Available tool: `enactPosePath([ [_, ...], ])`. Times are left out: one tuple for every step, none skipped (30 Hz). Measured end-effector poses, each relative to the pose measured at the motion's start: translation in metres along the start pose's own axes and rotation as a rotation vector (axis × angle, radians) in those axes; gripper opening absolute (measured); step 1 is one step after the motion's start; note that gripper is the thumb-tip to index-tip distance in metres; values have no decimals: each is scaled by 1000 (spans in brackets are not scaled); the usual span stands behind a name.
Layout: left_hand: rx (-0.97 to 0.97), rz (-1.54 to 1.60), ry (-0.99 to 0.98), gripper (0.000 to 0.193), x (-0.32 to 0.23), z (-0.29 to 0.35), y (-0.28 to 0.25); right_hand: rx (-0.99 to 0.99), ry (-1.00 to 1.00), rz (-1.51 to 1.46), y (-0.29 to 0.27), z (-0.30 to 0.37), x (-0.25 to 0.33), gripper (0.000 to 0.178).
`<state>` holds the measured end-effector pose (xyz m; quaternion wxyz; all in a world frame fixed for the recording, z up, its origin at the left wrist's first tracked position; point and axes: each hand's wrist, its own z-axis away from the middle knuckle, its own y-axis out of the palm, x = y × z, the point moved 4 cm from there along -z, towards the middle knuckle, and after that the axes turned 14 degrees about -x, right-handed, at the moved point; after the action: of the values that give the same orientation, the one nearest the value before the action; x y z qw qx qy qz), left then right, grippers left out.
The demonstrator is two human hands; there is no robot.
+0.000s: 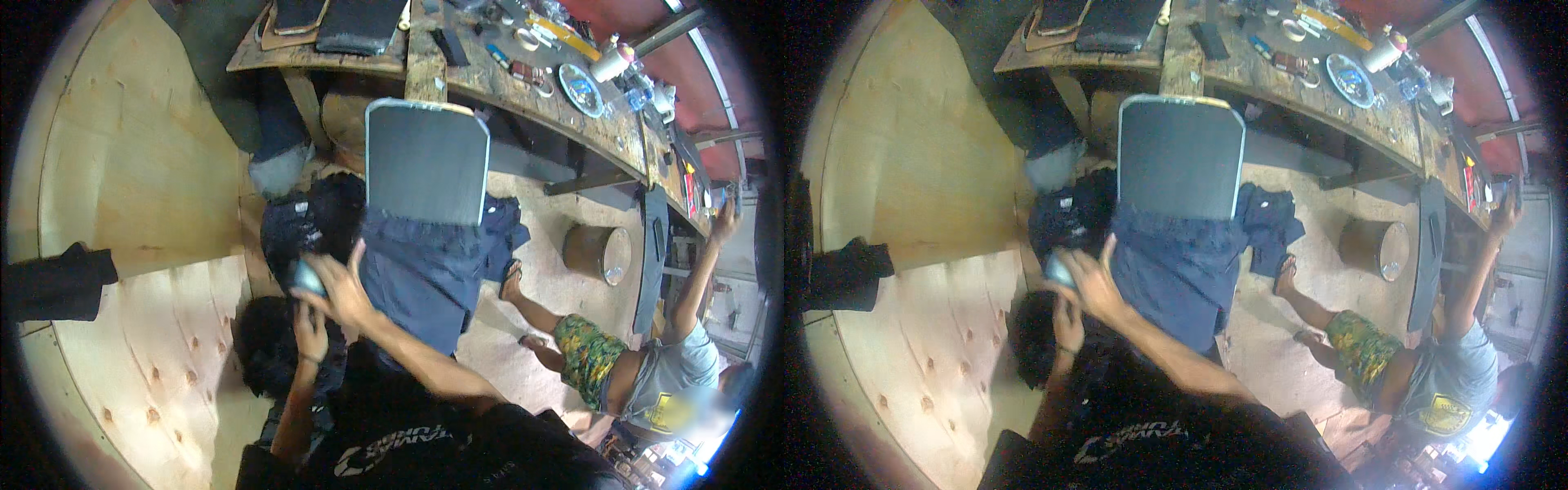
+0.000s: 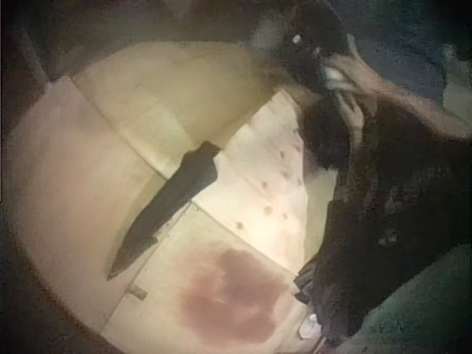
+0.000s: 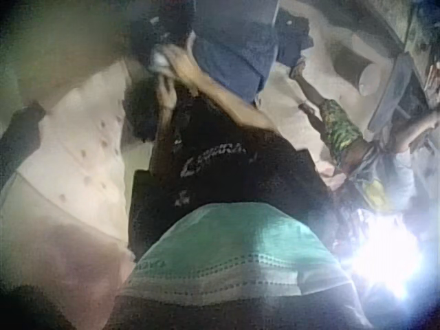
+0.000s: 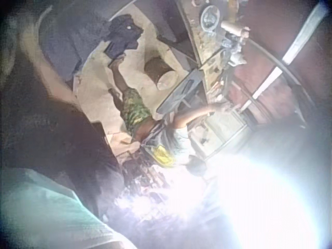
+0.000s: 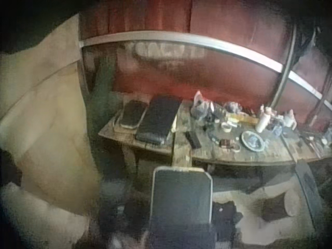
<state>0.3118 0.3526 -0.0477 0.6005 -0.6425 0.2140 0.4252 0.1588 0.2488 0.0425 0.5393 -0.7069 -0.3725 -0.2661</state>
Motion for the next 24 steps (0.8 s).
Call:
enactPosePath([
  [-121, 40, 54, 46, -19, -24, -4, -53, 86, -143, 2, -13, 4, 78],
  [-147, 67, 71, 47, -43, -40, 2, -64, 229, -290, -2, -23, 1, 77],
  [-211, 134, 123, 47, -73, -45, 11, -118, 296, -433, -16, -29, -3, 77],
  [-9, 167, 122, 62, -100, -49, 30, -289, 74, -217, -46, -27, 2, 76],
  [108, 193, 157, 79, -130, -46, 50, -351, 13, -67, -81, -19, -7, 77],
  [146, 79, 255, 98, -158, -45, 66, -387, 94, 85, -111, -5, -19, 74],
  [148, -73, 327, 119, -183, -45, 85, -530, 137, 89, -141, 4, -38, 73],
  [121, -239, 291, 131, -200, -55, 104, -637, 181, 277, -161, 10, -59, 72],
  [150, -397, 199, 143, -210, -71, 123, -671, 235, 365, -176, 9, -85, 73],
  [126, -455, 183, 144, -220, -94, 138, -700, 310, 305, -181, -2, -115, 72],
  [62, -492, 193, 144, -231, -119, 153, -652, 373, 224, -182, -21, -145, 72],
  [55, -483, 199, 143, -240, -147, 171, -719, 334, 149, -183, -51, -171, 73],
  [3, -494, 213, 143, -248, -175, 184, -715, 373, 103, -185, -85, -199, 70],
  [-28, -517, 234, 144, -256, -202, 197, -773, 255, 41, -192, -127, -218, 67],
  [-73, -478, 280, 145, -265, -222, 207, -779, 210, 19, -205, -163, -234, 66],
  [-93, -457, 313, 143, -272, -238, 214, -803, 250, 10, -220, -198, -248, 62],
  [-102, -539, 364, 143, -278, -249, 218, -739, 369, -75, -237, -226, -260, 59],
  [-112, -552, 432, 143, -285, -256, 222, -777, 339, 23, -252, -236, -258, 57],
  [-66, -617, 454, 143, -290, -262, 227, -813, 265, 103, -264, -245, -251, 56],
  [-67, -597, 469, 141, -296, -266, 230, -818, 199, 4, -270, -239, -243, 58],
  [-14, -630, 428, 140, -297, -268, 233, -770, 185, 13, -270, -231, -238, 65],
  [38, -661, 381, 139, -298, -272, 237, -699, 253, -87, -262, -215, -238, 63],
  [34, -694, 367, 138, -299, -274, 239, -637, 264, -187, -249, -200, -240, 61],
  [-12, -643, 378, 135, -302, -279, 242, -659, 237, -66, -234, -188, -243, 60],
])
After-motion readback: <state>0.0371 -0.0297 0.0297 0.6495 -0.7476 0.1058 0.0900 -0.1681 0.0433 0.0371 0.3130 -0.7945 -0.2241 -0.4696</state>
